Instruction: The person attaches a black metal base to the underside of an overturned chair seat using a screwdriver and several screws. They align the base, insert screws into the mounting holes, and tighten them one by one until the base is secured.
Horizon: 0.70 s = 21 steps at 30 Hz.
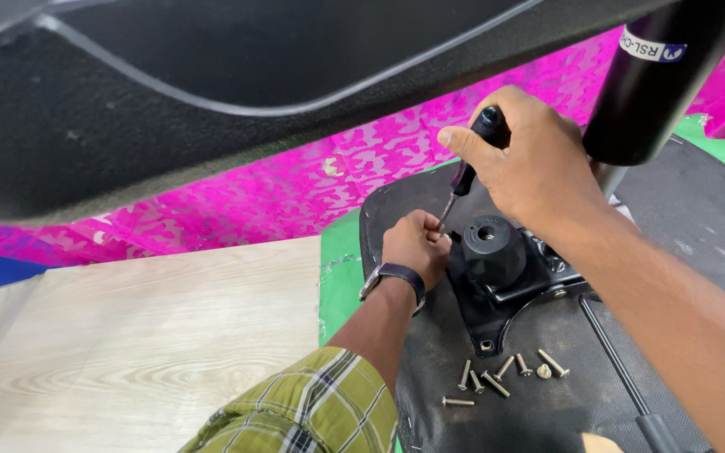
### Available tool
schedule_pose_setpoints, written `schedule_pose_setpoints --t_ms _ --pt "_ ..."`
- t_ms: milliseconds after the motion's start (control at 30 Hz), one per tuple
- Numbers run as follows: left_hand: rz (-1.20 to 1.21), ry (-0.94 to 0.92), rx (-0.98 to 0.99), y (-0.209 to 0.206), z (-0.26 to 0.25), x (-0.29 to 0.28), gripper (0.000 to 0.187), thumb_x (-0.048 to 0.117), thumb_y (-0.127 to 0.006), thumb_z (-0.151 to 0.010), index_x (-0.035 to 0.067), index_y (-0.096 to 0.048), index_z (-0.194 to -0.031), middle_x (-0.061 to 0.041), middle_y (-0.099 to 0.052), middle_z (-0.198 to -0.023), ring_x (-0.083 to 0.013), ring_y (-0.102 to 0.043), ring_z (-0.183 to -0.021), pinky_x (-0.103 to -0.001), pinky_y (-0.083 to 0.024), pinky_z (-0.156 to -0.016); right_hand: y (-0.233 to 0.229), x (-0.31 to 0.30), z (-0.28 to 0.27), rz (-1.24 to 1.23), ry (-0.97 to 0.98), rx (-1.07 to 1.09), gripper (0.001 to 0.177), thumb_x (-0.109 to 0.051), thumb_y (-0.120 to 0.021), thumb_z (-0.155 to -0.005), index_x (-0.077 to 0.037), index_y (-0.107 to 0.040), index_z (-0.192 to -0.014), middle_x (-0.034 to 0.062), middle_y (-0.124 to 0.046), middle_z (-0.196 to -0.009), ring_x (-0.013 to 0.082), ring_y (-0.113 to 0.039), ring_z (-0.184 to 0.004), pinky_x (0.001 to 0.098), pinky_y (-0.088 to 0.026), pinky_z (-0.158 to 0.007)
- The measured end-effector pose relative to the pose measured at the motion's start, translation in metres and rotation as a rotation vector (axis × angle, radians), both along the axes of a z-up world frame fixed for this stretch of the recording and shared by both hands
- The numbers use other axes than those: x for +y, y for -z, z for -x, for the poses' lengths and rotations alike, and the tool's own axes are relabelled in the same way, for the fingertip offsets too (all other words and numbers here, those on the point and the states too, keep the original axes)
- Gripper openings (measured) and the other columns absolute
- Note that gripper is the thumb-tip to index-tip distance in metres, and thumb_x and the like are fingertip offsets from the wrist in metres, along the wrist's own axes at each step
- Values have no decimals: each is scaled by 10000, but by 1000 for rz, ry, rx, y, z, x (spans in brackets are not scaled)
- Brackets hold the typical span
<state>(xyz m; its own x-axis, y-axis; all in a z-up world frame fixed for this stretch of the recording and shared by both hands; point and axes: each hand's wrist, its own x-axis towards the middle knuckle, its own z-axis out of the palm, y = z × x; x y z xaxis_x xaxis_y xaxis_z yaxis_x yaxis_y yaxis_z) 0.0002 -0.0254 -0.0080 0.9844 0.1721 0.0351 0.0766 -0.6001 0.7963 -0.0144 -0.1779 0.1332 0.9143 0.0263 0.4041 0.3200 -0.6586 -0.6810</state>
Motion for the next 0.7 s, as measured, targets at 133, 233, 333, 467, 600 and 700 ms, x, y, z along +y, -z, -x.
schedule_pose_setpoints --t_ms 133,233,333,467,600,700 --pt "4 27 51 -2 2 5 129 126 -749 -814 53 -715 -915 -68 -774 -846 -164 -752 -788 -297 -585 -755 0 4 5 28 17 68 448 -482 -746 -916 -42 -658 -907 94 -667 -674 217 -658 -608 400 -524 -614" --pt "-25 40 57 -2 3 5 122 138 -745 -824 59 -732 -916 -68 -773 -847 -165 -750 -789 -301 -584 -762 -2 2 8 32 22 117 458 -484 -742 -918 -34 -657 -893 107 -665 -668 224 -659 -599 401 -528 -610" --pt "-6 48 68 -5 6 8 117 129 -725 -831 68 -745 -929 -68 -780 -851 -163 -756 -792 -304 -591 -770 -6 4 10 45 14 102 458 -481 -746 -914 -32 -660 -893 107 -673 -677 218 -667 -609 395 -532 -616" --pt "-33 59 87 -9 10 8 112 129 -723 -843 82 -756 -939 -63 -780 -870 -162 -749 -808 -310 -584 -779 -6 6 13 53 31 127 455 -483 -759 -892 -38 -667 -901 110 -684 -695 220 -673 -628 398 -532 -628" --pt "-25 41 121 -13 15 9 97 130 -730 -851 87 -765 -931 -66 -779 -873 -170 -752 -808 -319 -585 -777 0 10 18 59 8 96 436 -475 -746 -910 -45 -672 -931 102 -692 -717 214 -681 -645 392 -538 -634" --pt "-14 49 115 -15 19 12 112 131 -742 -841 90 -782 -937 -65 -781 -875 -165 -755 -807 -324 -586 -774 1 10 19 61 -1 79 452 -472 -755 -910 -29 -668 -916 112 -686 -707 225 -679 -645 404 -538 -635"
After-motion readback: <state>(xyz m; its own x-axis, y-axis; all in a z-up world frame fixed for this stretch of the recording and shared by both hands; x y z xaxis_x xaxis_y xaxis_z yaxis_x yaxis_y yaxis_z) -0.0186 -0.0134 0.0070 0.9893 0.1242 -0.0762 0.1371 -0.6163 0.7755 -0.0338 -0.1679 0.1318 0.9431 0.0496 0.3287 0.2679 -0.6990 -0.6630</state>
